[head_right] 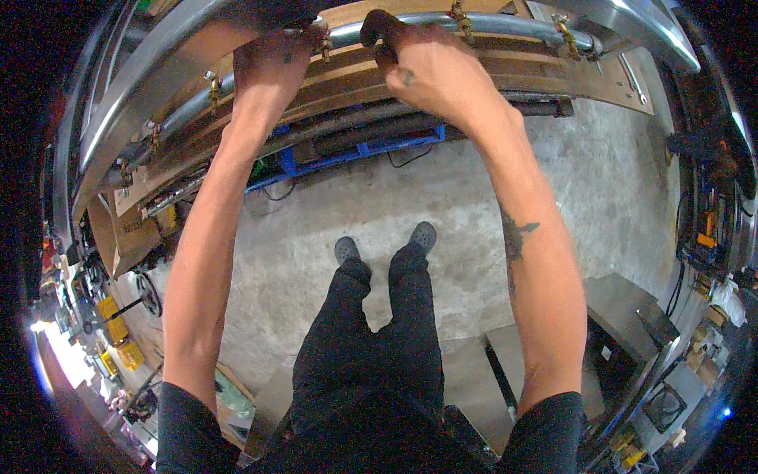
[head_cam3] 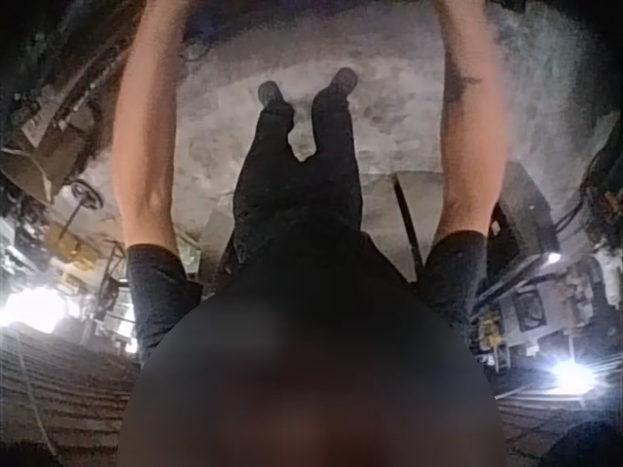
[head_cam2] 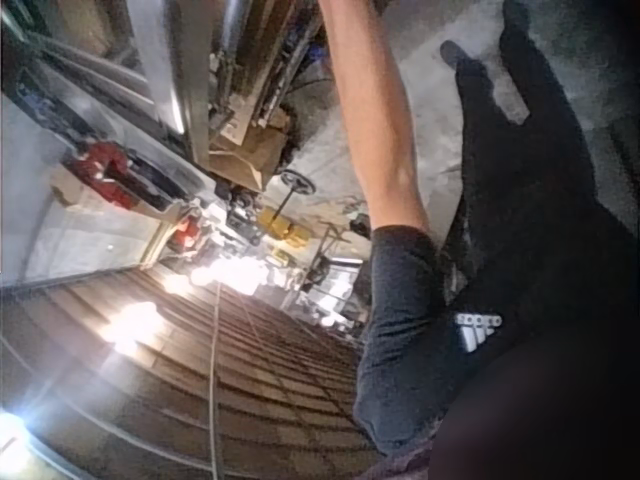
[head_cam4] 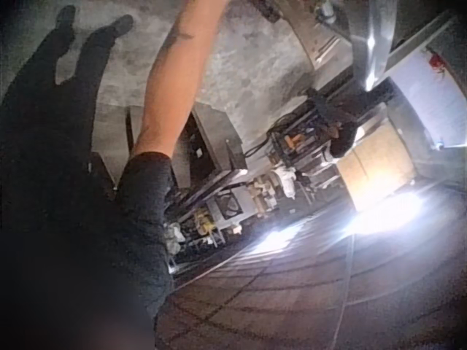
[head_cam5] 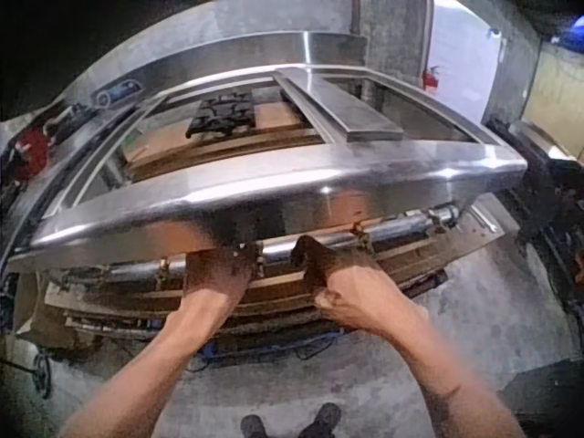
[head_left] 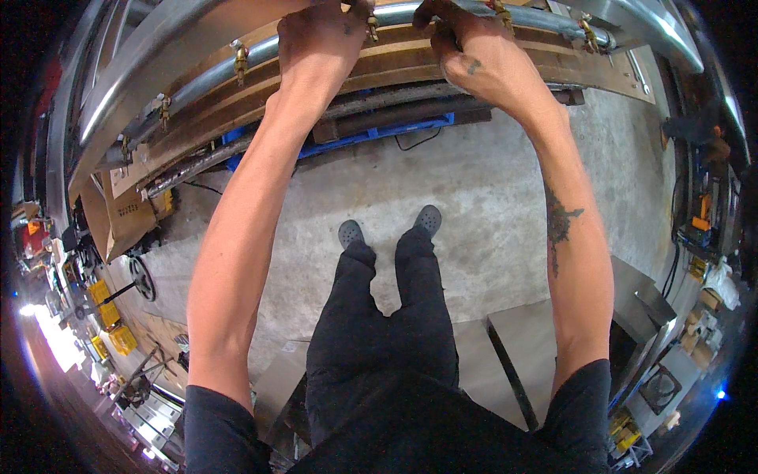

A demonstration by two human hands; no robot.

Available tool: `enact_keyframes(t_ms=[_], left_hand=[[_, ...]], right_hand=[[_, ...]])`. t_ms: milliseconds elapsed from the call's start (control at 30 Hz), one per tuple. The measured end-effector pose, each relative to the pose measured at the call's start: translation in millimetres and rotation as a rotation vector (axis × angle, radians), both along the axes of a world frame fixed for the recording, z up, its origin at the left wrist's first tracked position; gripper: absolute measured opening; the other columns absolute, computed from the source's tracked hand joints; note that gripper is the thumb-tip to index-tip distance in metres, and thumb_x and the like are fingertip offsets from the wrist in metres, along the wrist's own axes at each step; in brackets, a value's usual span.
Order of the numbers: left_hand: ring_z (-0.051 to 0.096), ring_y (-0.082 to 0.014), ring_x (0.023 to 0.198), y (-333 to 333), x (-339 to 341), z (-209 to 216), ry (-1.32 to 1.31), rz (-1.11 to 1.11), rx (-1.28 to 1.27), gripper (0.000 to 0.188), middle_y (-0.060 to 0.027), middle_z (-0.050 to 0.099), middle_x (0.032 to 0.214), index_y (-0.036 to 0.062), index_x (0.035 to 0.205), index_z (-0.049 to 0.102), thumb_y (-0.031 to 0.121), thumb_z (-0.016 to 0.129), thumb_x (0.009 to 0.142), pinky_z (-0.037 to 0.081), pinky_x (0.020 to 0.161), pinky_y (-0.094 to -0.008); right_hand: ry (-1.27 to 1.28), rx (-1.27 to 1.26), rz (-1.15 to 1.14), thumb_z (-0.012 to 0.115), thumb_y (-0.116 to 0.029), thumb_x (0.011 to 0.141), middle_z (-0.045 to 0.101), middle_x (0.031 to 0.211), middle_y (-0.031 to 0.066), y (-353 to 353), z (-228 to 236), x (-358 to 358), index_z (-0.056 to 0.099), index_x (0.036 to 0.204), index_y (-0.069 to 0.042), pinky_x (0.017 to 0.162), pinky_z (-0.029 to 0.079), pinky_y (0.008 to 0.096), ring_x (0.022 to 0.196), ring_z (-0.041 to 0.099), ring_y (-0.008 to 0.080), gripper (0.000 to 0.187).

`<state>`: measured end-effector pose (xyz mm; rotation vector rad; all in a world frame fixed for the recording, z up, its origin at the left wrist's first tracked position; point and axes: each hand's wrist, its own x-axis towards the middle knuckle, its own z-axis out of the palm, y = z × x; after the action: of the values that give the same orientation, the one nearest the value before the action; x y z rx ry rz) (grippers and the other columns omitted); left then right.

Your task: The person wraps white tape around multiple brass valves mounted on a metal frame, then moves to a workbench and handles a black metal stove burner grate, placing it on the bench.

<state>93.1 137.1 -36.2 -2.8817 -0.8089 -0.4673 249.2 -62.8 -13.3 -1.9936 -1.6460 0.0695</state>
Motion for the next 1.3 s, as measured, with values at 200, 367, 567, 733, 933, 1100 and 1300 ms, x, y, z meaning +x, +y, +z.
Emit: enact_keyframes(t_ms=[200,367,567,733,933,1100,1300], left_hand=[[0.071,-0.0407,0.084,-2,-4,-6,-0.212,-0.005,-0.058,0.026,-0.0211,0.074,0.092,0.0113,0.114,0.073,0.029,0.060,0.099,0.058,0.078,-0.0498],[0.071,-0.0417,0.080,0,-6,-5,-0.212,-0.089,-0.011,0.026,-0.0222,0.073,0.090,0.0099,0.109,0.075,0.031,0.063,0.098,0.058,0.075,-0.0510],[0.071,-0.0434,0.080,-4,-1,-6,-0.183,0.115,-0.045,0.028,-0.0238,0.071,0.083,0.0048,0.095,0.075,0.030,0.063,0.098,0.057,0.073,-0.0515],[0.071,-0.0442,0.079,-5,-2,-7,-0.190,0.044,-0.066,0.033,-0.0245,0.071,0.082,0.0036,0.094,0.074,0.033,0.061,0.100,0.056,0.073,-0.0526],[0.071,-0.0364,0.088,-15,-6,3,-0.278,0.026,0.162,0.033,-0.0223,0.073,0.104,-0.0025,0.120,0.067,0.017,0.068,0.094,0.057,0.080,-0.0497],[0.069,-0.0458,0.078,-36,-21,21,-0.363,0.075,-0.119,0.031,-0.0269,0.070,0.084,-0.0003,0.091,0.072,0.029,0.063,0.097,0.056,0.073,-0.0504],[0.068,-0.0450,0.090,-54,-24,26,-0.586,0.018,-0.211,0.026,-0.0274,0.071,0.095,0.0010,0.097,0.073,0.025,0.064,0.094,0.054,0.082,-0.0480]], right_hand=[[0.002,0.064,-0.017,0.053,-0.012,0.095,0.069,0.087,0.0219,-9,-4,-6,0.064,0.119,-0.008,0.080,0.054,0.0475,0.083,0.067,0.0418,0.026],[0.093,-0.012,0.013,0.057,-0.016,0.089,0.069,0.092,0.0300,11,-5,2,0.060,0.122,-0.002,0.082,0.055,0.0544,0.088,0.067,0.0494,0.036],[-0.417,0.137,0.239,0.063,-0.016,0.083,0.066,0.072,0.0226,59,-16,15,0.067,0.083,0.002,0.058,0.052,0.0484,0.064,0.068,0.0365,0.018],[-0.555,0.083,0.299,0.063,-0.015,0.085,0.067,0.074,0.0221,67,-29,22,0.067,0.081,0.000,0.059,0.052,0.0475,0.066,0.068,0.0376,0.016],[-0.492,0.136,0.287,0.064,-0.016,0.087,0.069,0.086,0.0227,50,-25,32,0.068,0.095,-0.001,0.066,0.053,0.0456,0.077,0.069,0.0354,0.018],[-0.970,0.243,0.211,0.061,-0.016,0.090,0.070,0.091,0.0234,52,-23,35,0.067,0.100,-0.001,0.071,0.053,0.0462,0.082,0.070,0.0353,0.018],[-0.330,-0.035,0.153,0.061,-0.015,0.092,0.068,0.078,0.0223,77,-31,27,0.067,0.097,0.001,0.065,0.053,0.0478,0.073,0.070,0.0359,0.018]])
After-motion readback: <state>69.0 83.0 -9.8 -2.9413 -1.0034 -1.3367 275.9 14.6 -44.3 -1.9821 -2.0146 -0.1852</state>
